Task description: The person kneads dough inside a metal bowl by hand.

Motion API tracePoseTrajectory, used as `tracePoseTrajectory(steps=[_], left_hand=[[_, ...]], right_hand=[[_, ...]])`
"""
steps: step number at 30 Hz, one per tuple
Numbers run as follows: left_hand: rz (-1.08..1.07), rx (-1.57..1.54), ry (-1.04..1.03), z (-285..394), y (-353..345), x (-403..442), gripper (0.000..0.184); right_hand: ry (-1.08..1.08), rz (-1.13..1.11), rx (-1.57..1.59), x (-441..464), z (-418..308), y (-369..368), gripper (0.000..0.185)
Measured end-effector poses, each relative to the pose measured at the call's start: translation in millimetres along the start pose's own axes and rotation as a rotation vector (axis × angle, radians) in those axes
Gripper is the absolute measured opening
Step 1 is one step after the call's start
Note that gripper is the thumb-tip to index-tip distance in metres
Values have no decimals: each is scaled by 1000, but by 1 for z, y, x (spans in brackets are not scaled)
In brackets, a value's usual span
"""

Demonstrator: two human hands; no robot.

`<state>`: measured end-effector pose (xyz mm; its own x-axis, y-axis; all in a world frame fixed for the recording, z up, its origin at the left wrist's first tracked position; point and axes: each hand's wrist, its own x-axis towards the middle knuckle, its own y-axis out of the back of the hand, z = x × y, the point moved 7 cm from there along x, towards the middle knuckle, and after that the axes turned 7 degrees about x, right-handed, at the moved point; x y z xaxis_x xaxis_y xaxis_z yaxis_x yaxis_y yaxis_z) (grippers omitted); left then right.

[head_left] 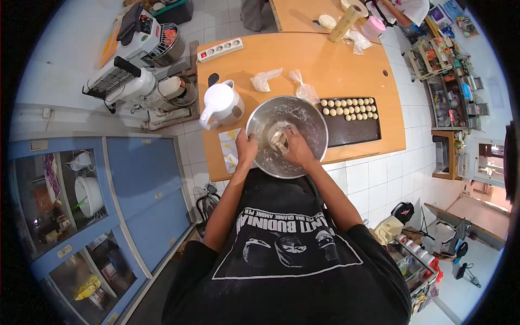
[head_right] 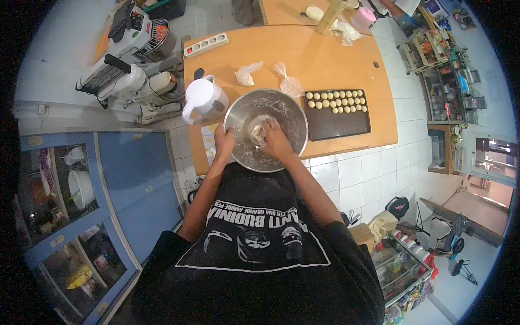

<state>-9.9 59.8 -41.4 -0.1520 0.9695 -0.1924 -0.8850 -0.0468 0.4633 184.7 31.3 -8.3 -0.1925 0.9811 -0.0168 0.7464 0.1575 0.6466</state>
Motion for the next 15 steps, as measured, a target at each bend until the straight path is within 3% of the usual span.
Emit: tracePoseTrajectory(steps=[6, 9, 15], left_hand=[[-9, -34, 35, 5, 4, -2, 30], [-14, -27, 30, 0, 3, 0, 28], [-24, 29, 52, 11, 7, -2, 28]], right_hand=[[48, -116, 40, -4, -18, -10, 43], [0, -142, 92, -6, -10, -16, 56], [50, -137, 112, -7, -23, -32, 38]])
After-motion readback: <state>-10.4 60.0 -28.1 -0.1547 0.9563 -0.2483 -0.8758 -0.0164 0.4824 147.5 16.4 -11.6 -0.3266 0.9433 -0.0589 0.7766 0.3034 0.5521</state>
